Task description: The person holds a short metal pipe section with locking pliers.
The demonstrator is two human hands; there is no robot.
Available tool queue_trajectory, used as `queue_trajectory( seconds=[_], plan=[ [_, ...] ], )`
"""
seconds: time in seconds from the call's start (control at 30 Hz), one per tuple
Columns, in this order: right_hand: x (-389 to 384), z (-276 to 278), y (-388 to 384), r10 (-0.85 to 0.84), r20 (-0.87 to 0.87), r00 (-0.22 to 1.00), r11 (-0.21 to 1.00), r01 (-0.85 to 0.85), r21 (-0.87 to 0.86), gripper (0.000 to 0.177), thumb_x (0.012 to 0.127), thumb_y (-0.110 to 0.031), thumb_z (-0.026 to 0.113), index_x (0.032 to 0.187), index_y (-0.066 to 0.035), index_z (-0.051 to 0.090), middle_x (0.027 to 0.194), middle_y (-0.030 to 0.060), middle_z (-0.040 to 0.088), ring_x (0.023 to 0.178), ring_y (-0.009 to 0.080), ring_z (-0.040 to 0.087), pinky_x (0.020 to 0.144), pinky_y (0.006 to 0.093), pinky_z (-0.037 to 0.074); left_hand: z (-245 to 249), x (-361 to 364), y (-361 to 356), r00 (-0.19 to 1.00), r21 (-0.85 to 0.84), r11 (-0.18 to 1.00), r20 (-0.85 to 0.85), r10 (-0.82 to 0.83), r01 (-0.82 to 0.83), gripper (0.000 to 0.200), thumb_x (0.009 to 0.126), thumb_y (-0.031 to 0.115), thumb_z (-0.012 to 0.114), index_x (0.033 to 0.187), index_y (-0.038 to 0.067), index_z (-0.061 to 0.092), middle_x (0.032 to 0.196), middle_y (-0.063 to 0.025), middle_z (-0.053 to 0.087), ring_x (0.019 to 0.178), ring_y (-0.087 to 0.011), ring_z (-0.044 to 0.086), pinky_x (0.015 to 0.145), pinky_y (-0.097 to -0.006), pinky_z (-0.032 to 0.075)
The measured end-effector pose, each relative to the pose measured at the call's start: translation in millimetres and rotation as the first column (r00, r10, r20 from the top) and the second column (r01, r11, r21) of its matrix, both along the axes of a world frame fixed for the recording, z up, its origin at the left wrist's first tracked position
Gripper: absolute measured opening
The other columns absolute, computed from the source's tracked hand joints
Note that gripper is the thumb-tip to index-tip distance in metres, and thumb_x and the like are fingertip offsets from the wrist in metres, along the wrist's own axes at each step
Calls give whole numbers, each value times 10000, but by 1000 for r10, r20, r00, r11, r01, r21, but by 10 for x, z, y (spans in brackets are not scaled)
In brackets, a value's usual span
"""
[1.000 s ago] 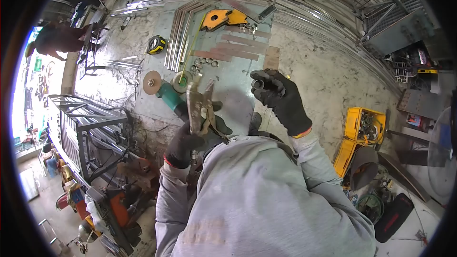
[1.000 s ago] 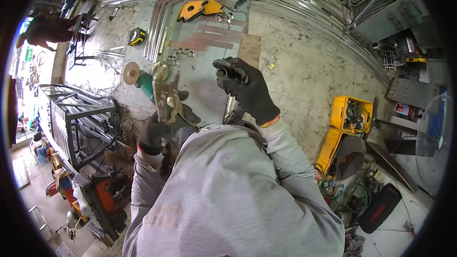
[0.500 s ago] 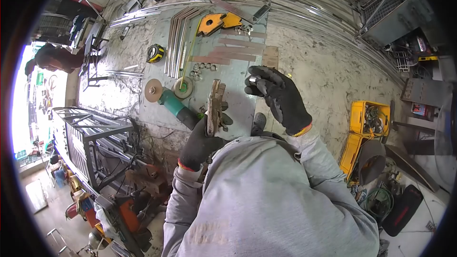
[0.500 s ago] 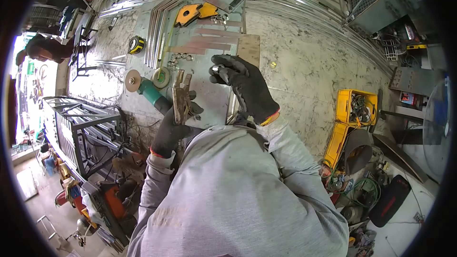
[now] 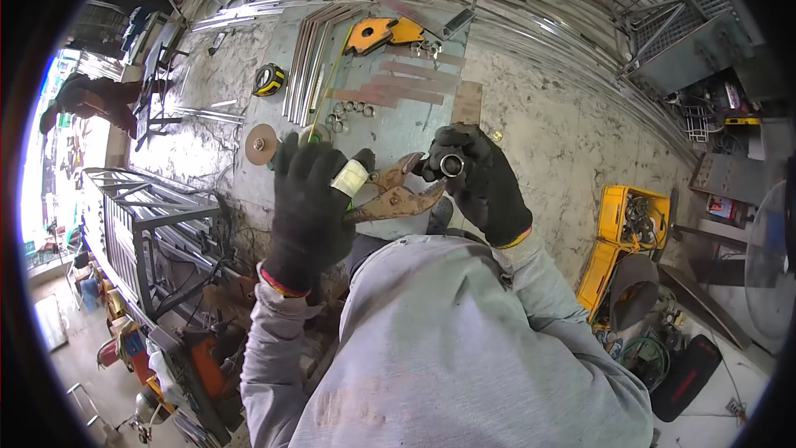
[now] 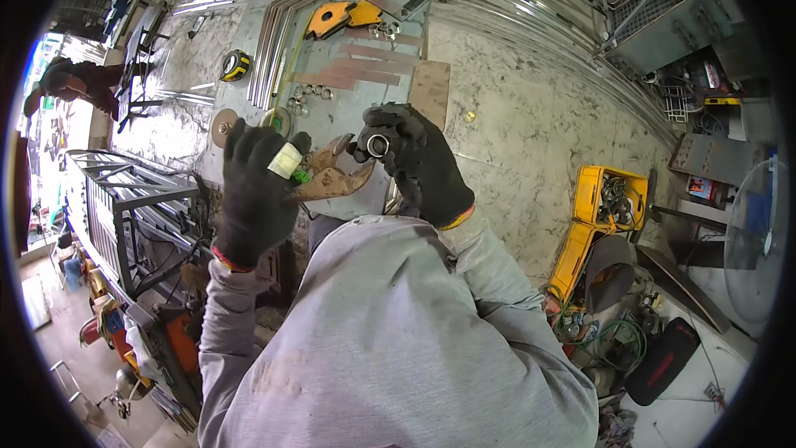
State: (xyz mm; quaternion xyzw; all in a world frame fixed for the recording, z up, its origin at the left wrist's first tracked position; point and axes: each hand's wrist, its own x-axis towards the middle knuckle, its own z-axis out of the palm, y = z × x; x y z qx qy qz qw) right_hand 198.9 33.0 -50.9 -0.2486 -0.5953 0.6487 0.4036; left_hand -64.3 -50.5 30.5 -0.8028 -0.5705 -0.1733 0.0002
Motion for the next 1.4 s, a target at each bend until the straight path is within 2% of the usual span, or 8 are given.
queue_trajectory(
  seconds=[0.17,0.47,0.67,0.8,0.97,1.07,1.27,1.4],
  plan=[
    [-84,-43,-77,-82,-325,942,948,-27,-316,493,1101,-423,705,1320,15,640,1202,76,699,1105,174,708,987,324,557,278,5,128,988,81,991,-122,-92,102,722,642,25,767,1358,123,754,1121,-127,602,1114,-371,604,1130,-652,440],
    [-54,-253,-159,-35,-300,953,908,-95,-408,566,1062,-527,744,1284,-13,662,1142,21,654,1007,114,665,921,282,561,361,8,270,973,75,983,-172,-153,168,590,753,44,737,1337,119,776,1032,-99,615,1038,-329,615,1055,-585,472],
    [-22,-174,-81,16,-297,955,988,-61,-142,515,1038,-471,786,1256,-20,668,1171,42,651,1072,146,686,948,300,566,370,7,288,973,63,978,-138,-186,197,538,753,35,727,1284,94,780,1016,-91,622,1020,-318,624,1027,-565,474],
    [-35,-256,-84,-25,-404,915,958,-93,-270,424,1045,-368,805,1253,-42,631,1245,88,635,1126,187,668,980,342,575,361,52,303,976,94,976,-108,-187,198,514,737,21,726,1244,81,781,1009,-92,620,1018,-320,622,1017,-564,474],
    [-47,-238,-104,-137,-110,984,981,150,120,395,1002,-264,859,1267,-65,645,1237,85,641,1140,213,680,1004,354,583,361,55,293,976,96,976,-117,-184,195,542,689,-11,730,1221,80,775,1011,-96,625,1026,-333,624,1007,-563,478],
    [-67,-202,-151,-120,-316,941,977,56,-205,144,1092,-110,684,1187,-2,689,1222,88,666,1140,210,698,1033,360,574,355,50,267,979,52,981,-95,-181,187,583,639,-8,754,1215,82,770,1016,-100,626,1032,-341,626,1015,-565,485],
    [-88,-264,-165,-94,-610,787,910,-181,-373,262,1091,-190,715,1273,-20,634,1224,92,655,1157,209,680,1045,339,551,279,104,247,985,44,984,-1,-174,174,649,583,-2,775,1226,83,761,1035,-106,631,1044,-354,630,1059,-581,486],
    [-69,-457,-199,-79,-339,937,994,50,-94,480,1005,-345,845,1342,-88,619,1341,91,619,1256,233,662,1069,383,579,259,115,277,984,62,982,-7,-179,179,651,594,-2,771,1239,89,759,1040,-104,634,1046,-354,630,1057,-591,484]
  ],
)
